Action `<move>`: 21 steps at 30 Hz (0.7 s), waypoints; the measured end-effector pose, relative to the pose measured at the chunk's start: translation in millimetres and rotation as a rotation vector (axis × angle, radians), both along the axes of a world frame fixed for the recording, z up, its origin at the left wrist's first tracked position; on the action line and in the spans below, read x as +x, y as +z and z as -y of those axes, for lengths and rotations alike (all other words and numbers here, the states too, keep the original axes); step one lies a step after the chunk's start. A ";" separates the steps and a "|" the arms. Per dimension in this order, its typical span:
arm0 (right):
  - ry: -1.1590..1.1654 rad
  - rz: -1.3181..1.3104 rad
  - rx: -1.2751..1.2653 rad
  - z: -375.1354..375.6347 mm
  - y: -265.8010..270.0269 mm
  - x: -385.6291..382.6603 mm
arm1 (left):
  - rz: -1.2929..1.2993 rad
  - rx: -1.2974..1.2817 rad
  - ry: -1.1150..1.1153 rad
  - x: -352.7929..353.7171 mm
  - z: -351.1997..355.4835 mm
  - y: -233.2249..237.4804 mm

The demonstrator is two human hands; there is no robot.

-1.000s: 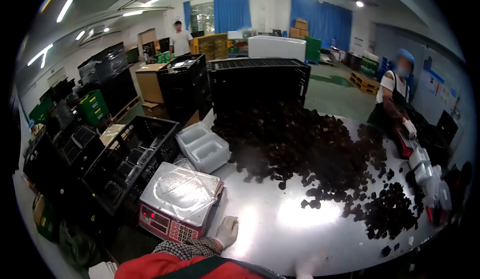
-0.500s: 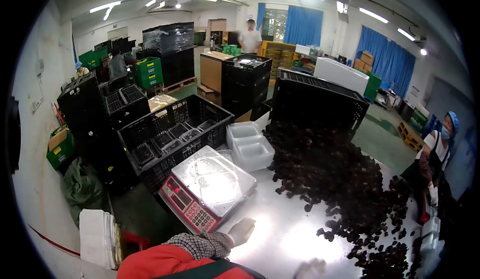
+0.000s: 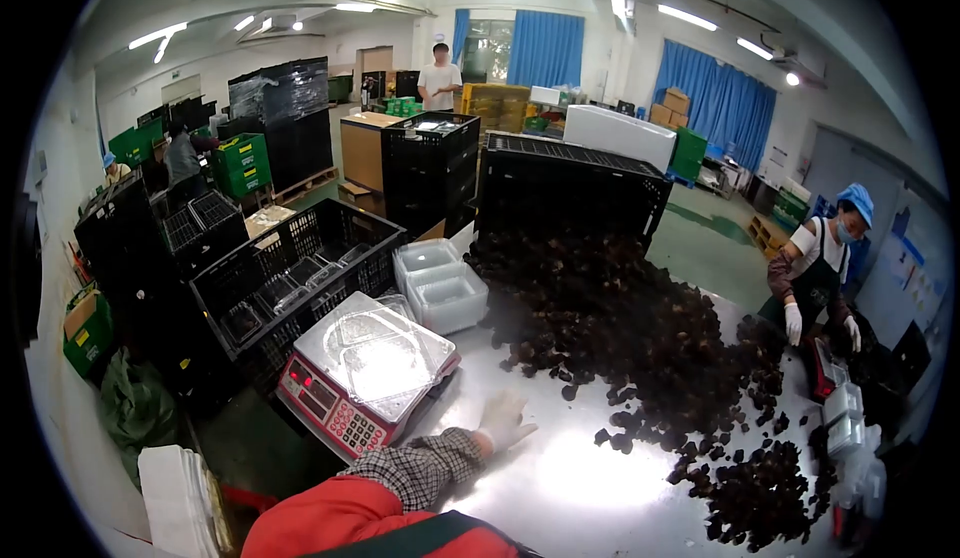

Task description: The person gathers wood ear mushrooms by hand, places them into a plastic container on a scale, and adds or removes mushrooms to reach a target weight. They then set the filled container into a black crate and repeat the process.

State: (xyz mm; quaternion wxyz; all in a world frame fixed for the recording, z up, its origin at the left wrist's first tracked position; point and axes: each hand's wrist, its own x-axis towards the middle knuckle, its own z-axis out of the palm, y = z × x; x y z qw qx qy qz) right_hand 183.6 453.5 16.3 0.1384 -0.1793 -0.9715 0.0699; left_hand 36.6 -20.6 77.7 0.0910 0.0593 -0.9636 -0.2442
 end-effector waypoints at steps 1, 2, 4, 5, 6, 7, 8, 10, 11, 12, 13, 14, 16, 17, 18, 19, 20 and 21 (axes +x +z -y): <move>0.107 -0.084 -0.083 14.0 -27.3 -22.5 | -0.047 0.035 -0.051 -10.2 0.0 11.6; 0.314 -0.099 0.045 23.1 -72.5 -51.7 | -0.156 0.055 -0.049 -20.2 3.5 29.0; 0.488 -0.043 -0.002 52.8 -88.4 -80.1 | -0.422 0.105 -0.018 -47.1 24.6 62.7; 0.455 0.030 -0.176 103.0 -39.6 -80.5 | -0.497 0.061 -0.010 -39.7 44.4 110.2; 0.505 0.110 -0.126 128.3 -14.7 -79.3 | -0.658 0.007 0.002 -43.4 72.8 141.8; 0.554 0.193 -0.072 147.2 4.9 -77.0 | -0.685 -0.061 0.140 -33.9 95.3 177.1; 0.599 0.274 -0.017 158.8 12.7 -75.8 | -0.691 0.012 0.232 -25.9 123.4 210.1; 0.608 0.133 0.010 162.0 -3.5 -77.2 | -0.876 -0.370 0.399 -29.3 217.1 236.3; 0.613 0.118 -0.025 159.2 -4.6 -76.6 | -0.482 -0.362 0.623 0.9 233.4 273.5; 0.613 0.100 -0.062 158.2 -5.4 -75.9 | -0.270 -0.245 0.731 23.6 259.2 291.9; 0.614 0.078 -0.040 157.8 -6.1 -74.7 | -0.060 -0.124 0.854 47.1 283.0 308.4; 0.617 0.056 -0.015 157.1 -6.3 -73.9 | 0.047 -0.019 0.968 62.0 337.0 301.4; 0.621 0.044 0.016 156.9 0.7 -74.9 | 0.116 0.048 1.155 94.4 377.6 315.4; 0.617 0.055 0.012 161.6 8.1 -71.9 | 0.129 0.059 1.202 107.0 386.5 323.6; 0.613 0.072 0.008 164.2 11.0 -68.7 | 0.133 0.072 1.220 116.9 392.4 331.1; 0.629 0.045 0.015 163.1 8.7 -69.4 | 0.139 0.091 1.225 124.7 396.2 335.6; 0.644 0.020 0.023 160.7 3.9 -71.5 | 0.141 0.103 1.230 132.2 400.4 337.7; 0.656 -0.003 0.030 157.7 -1.4 -72.5 | 0.147 0.107 1.237 139.0 402.8 337.4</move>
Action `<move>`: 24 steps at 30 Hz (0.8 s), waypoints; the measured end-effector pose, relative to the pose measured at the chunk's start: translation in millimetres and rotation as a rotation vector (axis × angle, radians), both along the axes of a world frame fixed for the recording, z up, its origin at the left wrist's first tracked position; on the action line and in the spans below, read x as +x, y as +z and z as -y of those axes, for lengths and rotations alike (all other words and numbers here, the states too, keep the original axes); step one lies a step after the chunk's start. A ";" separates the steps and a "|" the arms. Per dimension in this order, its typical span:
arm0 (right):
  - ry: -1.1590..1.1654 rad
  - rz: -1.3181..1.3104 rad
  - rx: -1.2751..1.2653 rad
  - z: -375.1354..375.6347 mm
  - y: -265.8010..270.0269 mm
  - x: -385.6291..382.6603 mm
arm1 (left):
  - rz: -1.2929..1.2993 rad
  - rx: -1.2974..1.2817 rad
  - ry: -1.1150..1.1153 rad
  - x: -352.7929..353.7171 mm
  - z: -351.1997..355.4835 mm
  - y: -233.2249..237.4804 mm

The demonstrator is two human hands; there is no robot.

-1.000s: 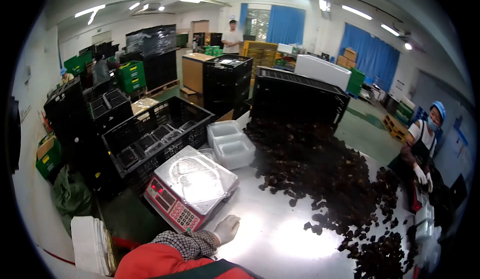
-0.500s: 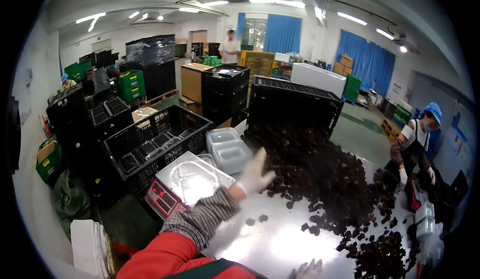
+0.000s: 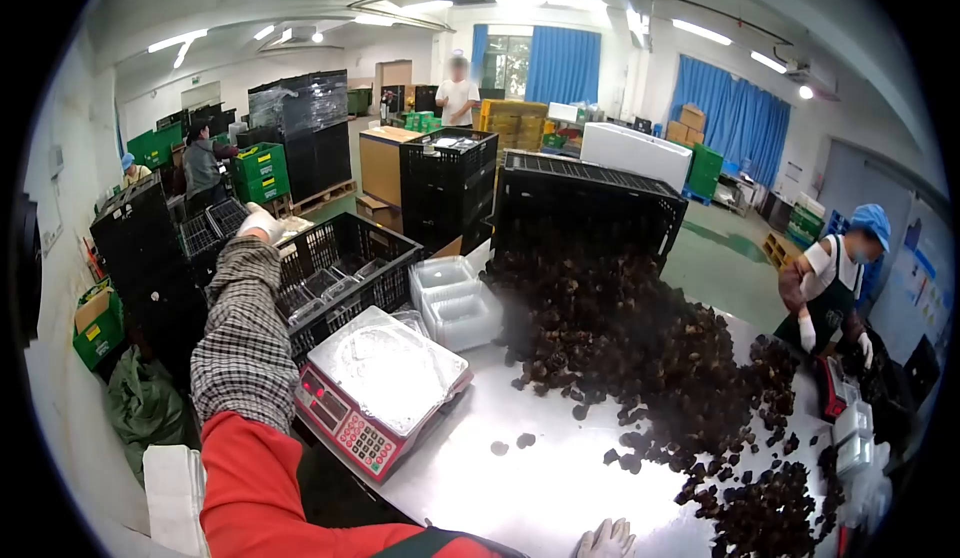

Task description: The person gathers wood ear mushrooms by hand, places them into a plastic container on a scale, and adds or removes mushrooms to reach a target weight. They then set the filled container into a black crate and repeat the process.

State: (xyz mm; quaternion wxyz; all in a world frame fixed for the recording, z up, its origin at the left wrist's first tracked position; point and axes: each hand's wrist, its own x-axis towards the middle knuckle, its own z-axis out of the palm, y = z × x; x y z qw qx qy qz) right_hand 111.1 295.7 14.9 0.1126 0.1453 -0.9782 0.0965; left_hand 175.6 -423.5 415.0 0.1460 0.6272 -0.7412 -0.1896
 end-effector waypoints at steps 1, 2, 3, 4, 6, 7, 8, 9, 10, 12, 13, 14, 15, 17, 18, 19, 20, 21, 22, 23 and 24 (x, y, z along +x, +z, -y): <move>0.011 -0.020 -0.004 -1.8 -4.8 -1.8 | 0.003 -0.044 0.007 10.0 12.9 -4.6; 0.018 -0.039 -0.010 -2.6 -8.4 -3.9 | 0.044 -0.070 0.042 12.9 24.3 -8.2; 0.023 -0.057 -0.017 -3.5 -8.9 -2.1 | 0.086 -0.097 0.074 13.3 28.5 -9.0; -0.008 0.107 -0.133 0.2 2.9 -3.9 | 0.092 -0.119 0.072 13.7 27.5 -11.6; -0.003 0.078 -0.136 0.0 1.0 -3.4 | 0.106 -0.130 0.100 9.7 22.3 -12.5; 0.001 0.062 -0.137 0.3 -0.8 -3.8 | 0.111 -0.132 0.121 4.2 17.1 -13.5; -0.016 0.063 -0.122 0.5 -2.1 -4.2 | -0.009 -0.053 0.082 0.7 12.6 -14.3; -0.011 0.061 -0.133 0.3 -3.3 -4.1 | -0.038 -0.035 0.044 -7.5 7.4 -16.5; -0.007 0.059 -0.142 -0.7 -3.4 -4.2 | -0.067 -0.017 0.007 -16.1 2.3 -18.9; -0.005 0.071 -0.160 -1.2 1.3 -4.9 | 0.060 -0.106 -0.069 -38.7 -6.6 -25.1; -0.008 0.092 -0.192 -1.2 5.0 -8.3 | 0.124 -0.151 -0.107 -49.6 -14.7 -28.8; -0.009 0.112 -0.225 -1.1 9.0 -15.0 | 0.128 -0.194 -0.225 -62.8 -52.0 -22.7; -0.018 0.148 -0.256 -2.8 9.2 -17.2 | 0.145 -0.231 -0.351 -79.9 -92.4 -20.8; -0.009 0.054 -0.229 -6.9 -3.2 -34.0 | 0.098 -0.301 -0.599 -115.7 -110.9 -44.6; 0.010 -0.015 -0.192 -6.0 0.5 -41.3 | 0.090 -0.311 -0.697 -135.9 -121.5 -57.9; 0.021 -0.049 -0.191 -2.7 11.9 -46.0 | 0.083 -0.318 -0.806 -158.4 -133.6 -73.1; 0.023 -0.056 -0.215 -1.3 11.1 -51.4 | 0.109 -0.314 -0.883 -182.7 -143.4 -90.5; 0.009 -0.035 -0.206 0.7 9.2 -55.8 | 0.121 -0.238 -0.979 -201.2 -163.8 -100.0; -0.027 -0.054 -0.162 3.7 6.4 -55.6 | 0.058 -0.203 -1.087 -219.2 -180.8 -117.8; -0.069 -0.049 -0.114 5.8 -0.3 -55.8 | -0.008 -0.165 -1.186 -233.7 -196.6 -137.2; -0.069 -0.042 -0.126 4.2 -2.7 -55.3 | 0.051 -0.293 -1.190 -246.3 -222.9 -152.2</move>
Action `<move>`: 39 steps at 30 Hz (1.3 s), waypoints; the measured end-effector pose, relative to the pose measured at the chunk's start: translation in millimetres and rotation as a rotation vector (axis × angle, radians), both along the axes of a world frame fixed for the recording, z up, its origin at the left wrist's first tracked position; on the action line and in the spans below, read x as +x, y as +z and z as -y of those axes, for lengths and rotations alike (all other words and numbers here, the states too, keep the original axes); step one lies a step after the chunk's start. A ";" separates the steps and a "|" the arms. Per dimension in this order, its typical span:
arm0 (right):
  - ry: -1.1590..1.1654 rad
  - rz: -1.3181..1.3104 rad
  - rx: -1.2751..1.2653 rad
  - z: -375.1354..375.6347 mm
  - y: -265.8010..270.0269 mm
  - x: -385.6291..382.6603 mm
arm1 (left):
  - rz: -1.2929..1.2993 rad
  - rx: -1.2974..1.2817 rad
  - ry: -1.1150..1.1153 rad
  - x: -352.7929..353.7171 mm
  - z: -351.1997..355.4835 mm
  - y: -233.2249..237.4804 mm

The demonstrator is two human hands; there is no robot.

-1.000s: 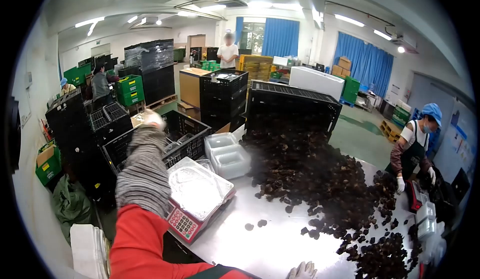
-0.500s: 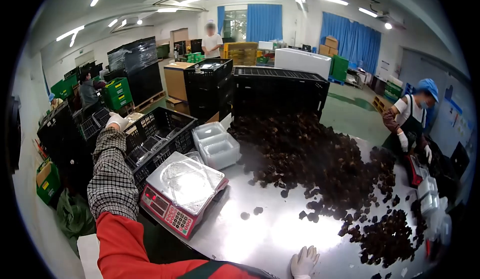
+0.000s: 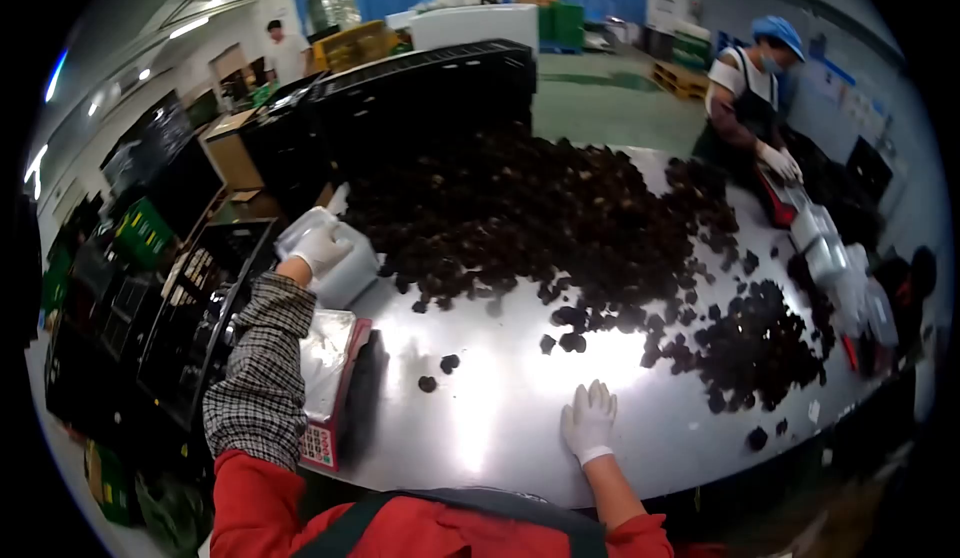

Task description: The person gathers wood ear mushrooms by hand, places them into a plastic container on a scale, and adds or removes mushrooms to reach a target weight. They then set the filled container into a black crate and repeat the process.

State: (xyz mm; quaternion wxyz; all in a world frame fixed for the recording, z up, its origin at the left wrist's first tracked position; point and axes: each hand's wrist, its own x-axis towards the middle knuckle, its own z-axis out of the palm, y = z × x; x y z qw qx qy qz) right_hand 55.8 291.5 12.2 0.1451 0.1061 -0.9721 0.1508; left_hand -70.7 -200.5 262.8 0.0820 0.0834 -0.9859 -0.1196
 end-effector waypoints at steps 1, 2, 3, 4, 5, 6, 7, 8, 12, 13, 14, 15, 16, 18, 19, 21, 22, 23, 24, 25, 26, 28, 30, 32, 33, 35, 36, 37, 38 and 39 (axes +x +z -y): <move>0.003 0.002 -0.015 -0.7 -0.1 -1.6 | 0.108 -0.214 -0.225 -13.7 -23.8 -0.6; -0.004 0.013 -0.013 -1.0 0.5 -3.1 | 0.134 0.087 -0.046 -30.5 -40.3 -27.3; -0.011 0.025 -0.013 0.0 3.6 -3.1 | 0.022 0.032 -0.146 -47.8 -51.2 -56.8; -0.018 0.038 -0.015 0.8 5.7 -2.7 | 0.184 0.058 -0.144 -50.8 -82.1 -46.0; -0.019 0.037 -0.020 0.6 6.0 -3.2 | 0.208 0.072 -0.179 -68.9 -90.7 -70.8; -0.020 0.037 -0.025 0.0 5.5 -3.3 | 0.220 0.044 -0.203 -79.2 -104.9 -82.9; -0.021 0.038 -0.027 -0.7 5.7 -3.2 | 0.233 0.019 -0.228 -88.9 -120.9 -93.6; -0.020 0.050 -0.050 -0.9 7.4 -4.3 | 0.289 0.000 -0.219 -98.9 -135.9 -101.3; -0.040 0.064 -0.090 0.2 10.1 -6.5 | 0.186 -0.091 -0.255 -159.1 -162.4 -145.8; -0.038 0.067 -0.102 0.0 11.4 -8.2 | 0.169 -0.095 -0.247 -178.5 -166.4 -153.2; -0.040 0.073 -0.113 -0.5 12.6 -8.3 | 0.144 -0.116 -0.217 -198.4 -170.0 -161.1; -0.042 0.080 -0.123 -1.1 13.9 -8.2 | 0.156 -0.101 -0.177 -219.9 -173.0 -168.1; -0.043 0.078 -0.129 -1.2 16.4 -8.6 | 0.178 -0.050 -0.105 -233.2 -180.2 -171.2; -0.046 0.116 -0.120 -2.9 14.8 -8.8 | 0.263 0.061 0.013 -251.6 -199.4 -179.0; -0.041 0.136 -0.116 -3.8 14.7 -8.4 | 0.326 0.122 0.062 -255.0 -211.9 -181.9; -0.046 0.120 -0.118 -3.3 18.0 -9.3 | 0.385 0.028 -0.054 -244.4 -241.2 -185.7; -0.047 0.111 -0.119 -2.2 19.8 -11.4 | 0.375 0.009 -0.151 -232.0 -253.0 -186.6; -0.046 0.100 -0.122 -1.2 21.0 -11.6 | 0.361 -0.010 -0.245 -218.6 -262.1 -189.8; -0.049 0.110 -0.108 -1.3 21.9 -11.3 | 0.297 0.056 -0.389 -201.6 -264.9 -198.3; -0.051 0.115 -0.096 -1.5 22.2 -12.1 | 0.226 0.121 -0.529 -178.9 -265.7 -207.6; -0.052 0.118 -0.085 -0.8 21.6 -11.8 | 0.236 0.106 -0.565 -141.5 -275.4 -198.7; -0.043 0.135 -0.090 -1.0 20.4 -10.7 | 0.220 0.005 -0.702 -68.6 -281.7 -195.9; -0.032 0.144 -0.098 -2.1 17.2 -10.5 | 0.236 -0.064 -0.790 -20.1 -272.0 -193.8; -0.024 0.153 -0.106 -1.9 18.8 -10.1 | 0.245 -0.029 -0.717 5.6 -252.1 -187.1; -0.024 0.156 -0.109 -2.0 20.1 -10.7 | 0.244 0.051 -0.618 5.5 -240.5 -175.0; -0.024 0.169 -0.117 -2.6 21.6 -10.5 | 0.073 0.060 -0.482 -14.9 -196.9 -177.1; -0.024 0.174 -0.123 -2.5 22.3 -10.3 | -0.037 0.064 -0.382 -35.8 -172.2 -183.7; -0.024 0.175 -0.128 -1.8 22.5 -11.8 | -0.151 0.066 -0.283 -61.8 -149.8 -189.9; -0.022 0.165 -0.123 -1.4 22.3 -12.8 | -0.156 0.080 -0.129 -86.3 -135.6 -188.7; -0.023 0.155 -0.115 -1.6 21.8 -12.8 | -0.161 0.097 0.024 -109.3 -123.3 -188.8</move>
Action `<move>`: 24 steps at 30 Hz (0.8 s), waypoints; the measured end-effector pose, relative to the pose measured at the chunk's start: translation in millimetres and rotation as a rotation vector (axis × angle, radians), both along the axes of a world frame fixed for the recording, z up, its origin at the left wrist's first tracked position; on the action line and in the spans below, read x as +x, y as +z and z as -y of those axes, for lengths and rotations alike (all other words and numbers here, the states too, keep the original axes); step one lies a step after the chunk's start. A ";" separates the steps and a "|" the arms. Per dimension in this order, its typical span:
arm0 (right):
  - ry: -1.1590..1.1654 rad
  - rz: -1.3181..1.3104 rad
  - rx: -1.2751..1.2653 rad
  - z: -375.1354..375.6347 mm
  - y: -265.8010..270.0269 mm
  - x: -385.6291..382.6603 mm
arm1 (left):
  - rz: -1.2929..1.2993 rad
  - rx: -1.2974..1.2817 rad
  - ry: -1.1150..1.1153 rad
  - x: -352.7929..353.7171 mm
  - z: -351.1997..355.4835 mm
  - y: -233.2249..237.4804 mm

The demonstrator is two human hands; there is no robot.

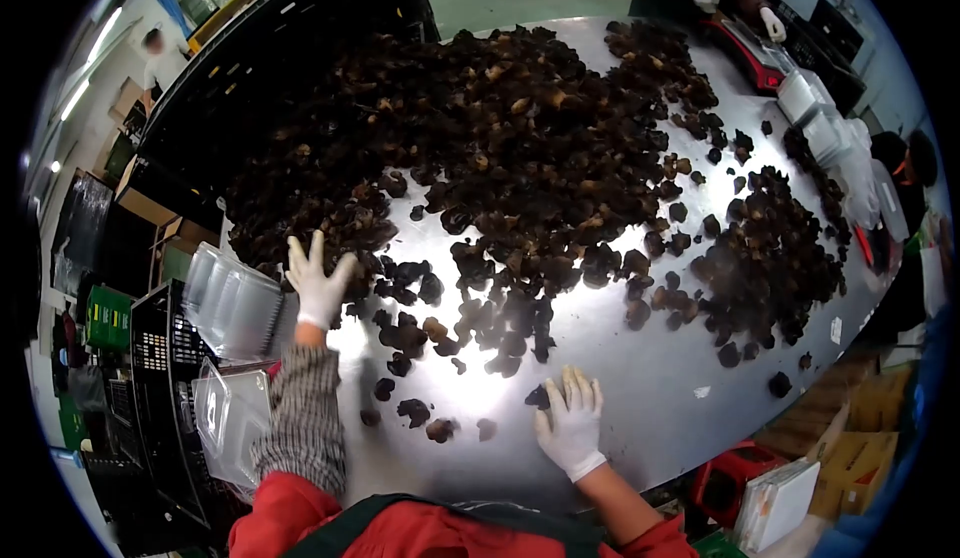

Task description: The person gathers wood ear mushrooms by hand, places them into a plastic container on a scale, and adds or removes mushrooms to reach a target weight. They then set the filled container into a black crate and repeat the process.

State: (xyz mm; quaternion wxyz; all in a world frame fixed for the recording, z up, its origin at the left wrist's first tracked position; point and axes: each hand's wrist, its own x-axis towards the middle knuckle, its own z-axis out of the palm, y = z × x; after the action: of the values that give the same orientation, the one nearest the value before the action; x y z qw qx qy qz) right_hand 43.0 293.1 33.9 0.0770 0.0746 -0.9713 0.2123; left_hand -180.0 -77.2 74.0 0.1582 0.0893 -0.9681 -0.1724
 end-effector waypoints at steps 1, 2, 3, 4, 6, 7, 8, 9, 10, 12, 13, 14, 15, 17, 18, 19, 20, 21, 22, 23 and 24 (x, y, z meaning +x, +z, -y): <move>-0.002 -0.011 0.009 -0.4 -0.7 0.0 | 0.092 0.019 0.139 -22.4 18.3 -11.3; -0.004 -0.011 0.007 -0.8 -1.4 0.6 | 0.186 0.039 0.276 -37.9 29.9 -22.2; -0.006 -0.011 0.004 -0.9 -2.4 1.1 | 0.343 0.177 0.339 -42.1 27.3 -20.9; -0.005 -0.010 0.001 -1.2 -3.1 -0.2 | 0.396 0.149 0.330 -41.2 19.0 -25.4; -0.005 -0.002 -0.008 -1.0 -3.0 -0.9 | 0.372 0.096 0.105 -23.6 3.9 -34.5; -0.003 0.008 -0.015 -0.6 -2.8 0.7 | 0.355 0.068 -0.040 -0.7 -12.2 -32.8; 0.002 0.009 0.001 -0.5 -2.0 1.2 | 0.334 0.040 -0.186 28.3 -32.9 -25.1; 0.007 0.008 0.016 -0.7 -0.9 0.9 | 0.375 -0.009 -0.291 60.0 -54.9 -14.4; 0.011 0.004 0.031 -0.9 -0.6 -0.4 | 0.413 -0.058 -0.397 91.1 -74.6 -5.7; 0.014 0.007 0.024 -0.5 -2.6 -0.6 | 0.310 -0.057 -0.574 141.0 -98.0 -5.4; 0.014 0.008 0.027 -0.1 -2.6 0.1 | 0.359 0.060 -0.602 150.4 -101.5 3.8; 0.012 0.008 0.032 -0.7 -2.1 0.7 | 0.404 0.180 -0.632 157.2 -105.1 15.7; 0.030 0.022 0.004 -1.5 -0.7 1.6 | 0.423 0.257 -0.613 157.2 -107.4 32.1; 0.061 0.043 -0.045 -3.9 3.6 1.3 | 0.293 0.546 -0.548 147.1 -101.5 46.4; 0.065 0.005 -0.103 -8.0 4.6 -3.2 | 0.251 0.642 -0.481 140.9 -97.5 50.6; 0.067 -0.032 -0.162 -13.3 5.4 -9.2 | 0.216 0.870 -0.313 133.2 -91.6 44.1; 0.063 -0.066 -0.219 -19.3 6.9 -15.0 | 0.055 0.678 -0.340 120.7 -82.1 45.1; 0.038 -0.115 -0.212 -27.2 14.5 -35.0 | 0.051 0.630 -0.239 110.4 -71.3 42.7; 0.014 -0.183 -0.194 -40.6 15.9 -60.6 | -0.002 0.552 -0.218 100.4 -59.7 33.4; -0.018 -0.241 -0.160 -50.5 29.5 -93.5 | -0.038 0.383 -0.218 92.6 -54.0 29.3; -0.054 -0.265 -0.143 -64.0 32.5 -126.6 | -0.074 0.209 -0.208 87.2 -49.7 26.8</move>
State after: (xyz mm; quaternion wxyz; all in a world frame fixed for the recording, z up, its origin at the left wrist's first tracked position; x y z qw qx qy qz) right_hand -83.6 357.1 66.4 0.2155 0.0701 -0.9366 0.2672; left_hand -92.9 -27.5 100.8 0.1647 -0.0018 -0.9425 -0.2907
